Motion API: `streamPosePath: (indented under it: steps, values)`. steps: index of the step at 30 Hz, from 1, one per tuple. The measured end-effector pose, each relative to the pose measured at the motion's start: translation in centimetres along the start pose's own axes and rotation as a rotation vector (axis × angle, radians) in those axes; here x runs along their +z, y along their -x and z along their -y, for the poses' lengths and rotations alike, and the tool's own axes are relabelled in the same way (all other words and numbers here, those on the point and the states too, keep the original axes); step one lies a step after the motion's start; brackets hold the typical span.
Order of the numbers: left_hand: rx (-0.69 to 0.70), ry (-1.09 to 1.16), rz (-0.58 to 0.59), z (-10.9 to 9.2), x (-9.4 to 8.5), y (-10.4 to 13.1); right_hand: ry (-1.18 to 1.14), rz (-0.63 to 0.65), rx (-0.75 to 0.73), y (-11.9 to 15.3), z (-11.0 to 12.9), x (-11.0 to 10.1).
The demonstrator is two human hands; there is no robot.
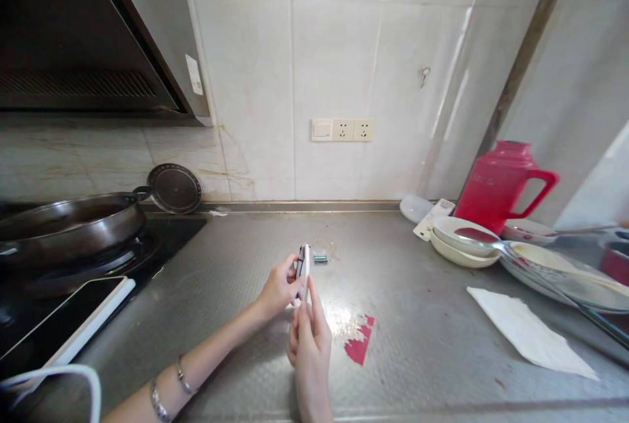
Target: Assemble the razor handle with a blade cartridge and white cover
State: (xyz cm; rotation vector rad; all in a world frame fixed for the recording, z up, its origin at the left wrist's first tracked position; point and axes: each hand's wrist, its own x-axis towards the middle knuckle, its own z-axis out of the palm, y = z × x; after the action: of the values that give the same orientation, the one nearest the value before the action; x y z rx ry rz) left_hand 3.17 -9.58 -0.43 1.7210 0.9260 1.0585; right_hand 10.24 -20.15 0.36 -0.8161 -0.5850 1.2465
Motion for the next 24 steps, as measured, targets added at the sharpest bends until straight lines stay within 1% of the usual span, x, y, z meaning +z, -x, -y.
streamPosePath:
  steps: [5, 8, 11, 16, 20, 24]
  values:
    - [-0.012, 0.016, 0.001, -0.12, -0.01, 0.00, -0.021, -0.024, -0.044, -0.35, 0.21, 0.21]
    - [-0.002, 0.017, 0.011, -0.16, 0.04, 0.06, -0.020, -0.008, -0.033, -0.27, -0.05, 0.24]
    - [0.003, -0.006, 0.008, -0.18, 0.12, 0.14, -0.031, -0.024, -0.022, 0.05, -0.18, 0.17]
    - [-0.001, -0.026, 0.008, -0.40, 0.17, 0.22, -0.031, -0.042, -0.051, -0.34, 0.52, 0.28]
    - [0.045, -0.028, -0.017, -0.34, 0.14, 0.13, -0.003, -0.014, -0.038, -0.31, 0.01, 0.43]
    - [0.027, -0.045, -0.040, -0.22, 0.17, 0.06, 0.002, -0.012, -0.005, 0.12, -0.34, 0.58]
